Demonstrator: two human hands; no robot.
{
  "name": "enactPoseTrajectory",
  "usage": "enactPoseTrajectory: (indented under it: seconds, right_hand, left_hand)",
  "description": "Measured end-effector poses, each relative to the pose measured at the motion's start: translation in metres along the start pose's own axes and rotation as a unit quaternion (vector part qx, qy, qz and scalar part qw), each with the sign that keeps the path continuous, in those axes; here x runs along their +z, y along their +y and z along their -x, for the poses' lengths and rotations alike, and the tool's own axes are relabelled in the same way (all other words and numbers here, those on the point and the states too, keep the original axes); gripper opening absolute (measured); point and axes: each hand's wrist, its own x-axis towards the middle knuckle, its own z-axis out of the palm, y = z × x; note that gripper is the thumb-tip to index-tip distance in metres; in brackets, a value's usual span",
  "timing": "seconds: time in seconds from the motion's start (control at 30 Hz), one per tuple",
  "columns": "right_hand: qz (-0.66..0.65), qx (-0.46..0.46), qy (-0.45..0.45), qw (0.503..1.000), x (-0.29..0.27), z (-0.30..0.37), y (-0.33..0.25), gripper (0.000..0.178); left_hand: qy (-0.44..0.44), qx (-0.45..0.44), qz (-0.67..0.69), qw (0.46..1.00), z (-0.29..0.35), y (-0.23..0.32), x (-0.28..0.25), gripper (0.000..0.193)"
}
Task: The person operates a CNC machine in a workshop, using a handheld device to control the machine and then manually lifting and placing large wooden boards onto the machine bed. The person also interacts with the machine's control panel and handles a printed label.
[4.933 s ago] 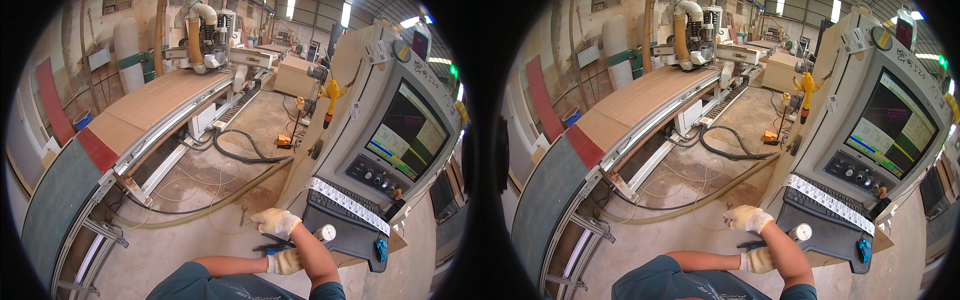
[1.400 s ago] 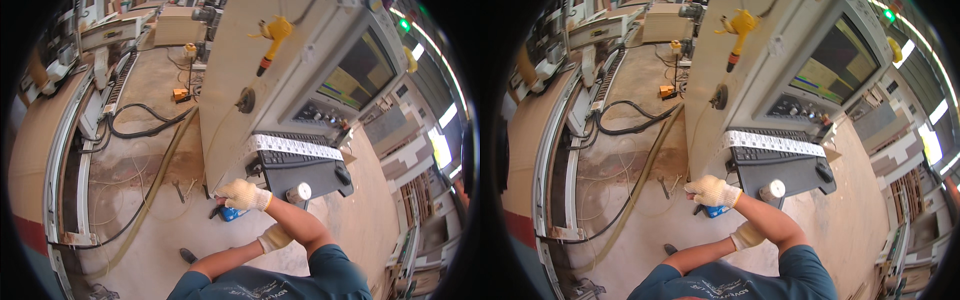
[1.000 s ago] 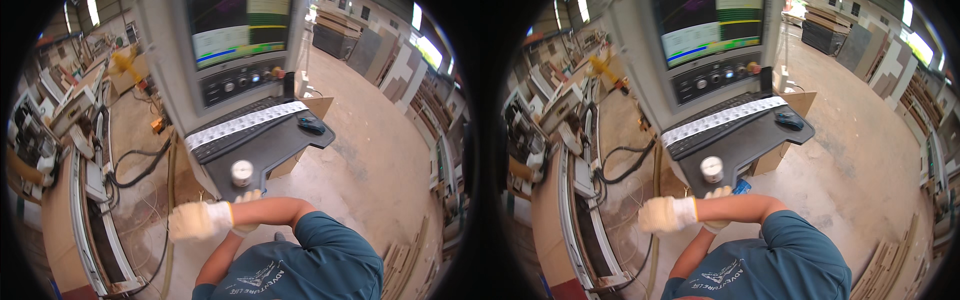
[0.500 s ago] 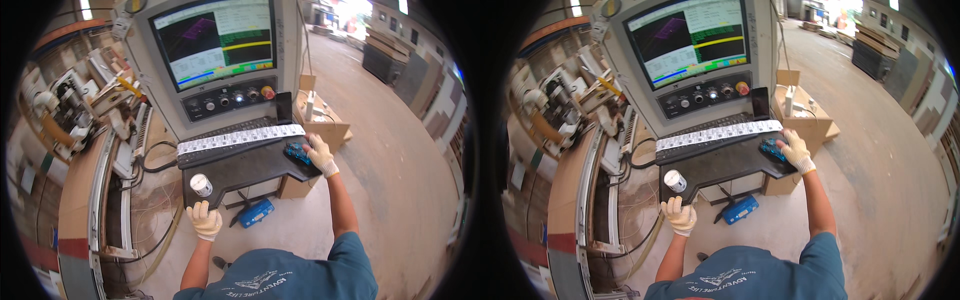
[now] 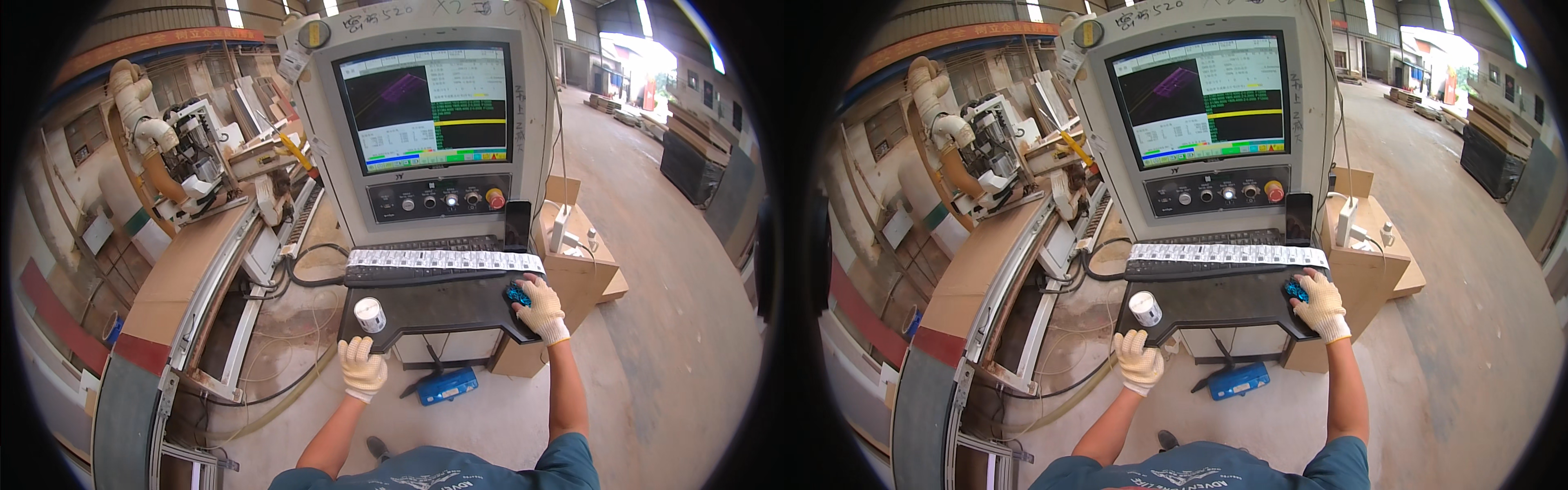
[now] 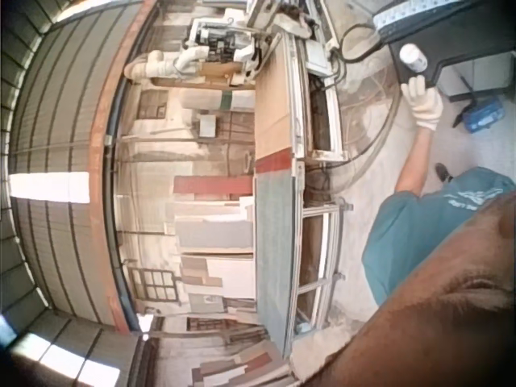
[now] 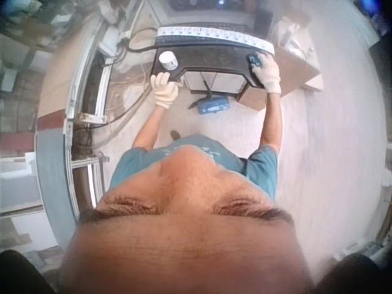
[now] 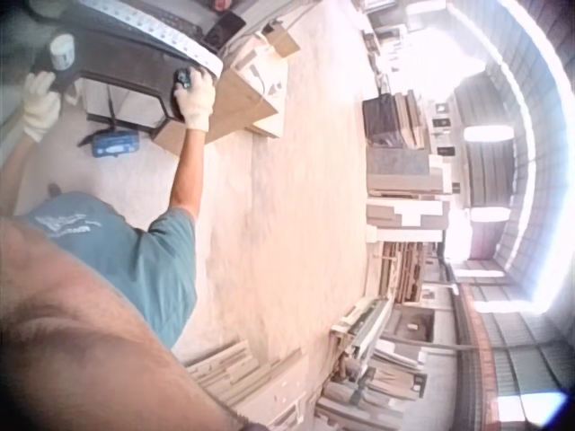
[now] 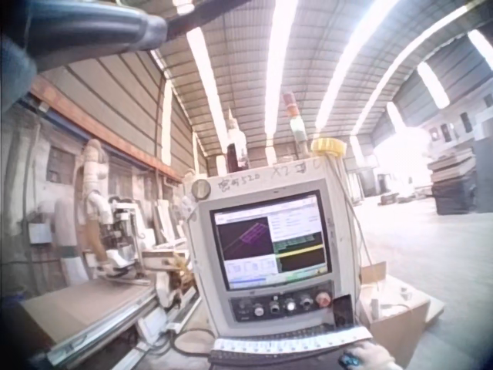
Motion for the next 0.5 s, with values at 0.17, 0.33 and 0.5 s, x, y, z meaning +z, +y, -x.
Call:
enactPoseTrajectory:
  seconds: [0.17,0.33,0.5]
  right_hand:
    - [0.022,-0.011,-0.024,0.999,0.0022,-0.0002,0.0018,0.051]
    - [0.033,-0.006,-0.002,0.999,0.0032,0.0001,-0.0002,0.046]
    - [0.033,-0.008,-0.006,0.999,0.0008,0.0035,-0.0041,0.043]
  left_hand:
    - [-0.002,-0.022,0.009,1.000,-0.0018,0.0060,-0.0022,0.017]
    - [-0.002,-0.033,0.001,0.999,-0.0016,0.0099,-0.0012,0.017]
    - [0.001,-0.025,0.013,1.000,-0.0024,0.0087,-0.0018,0.016]
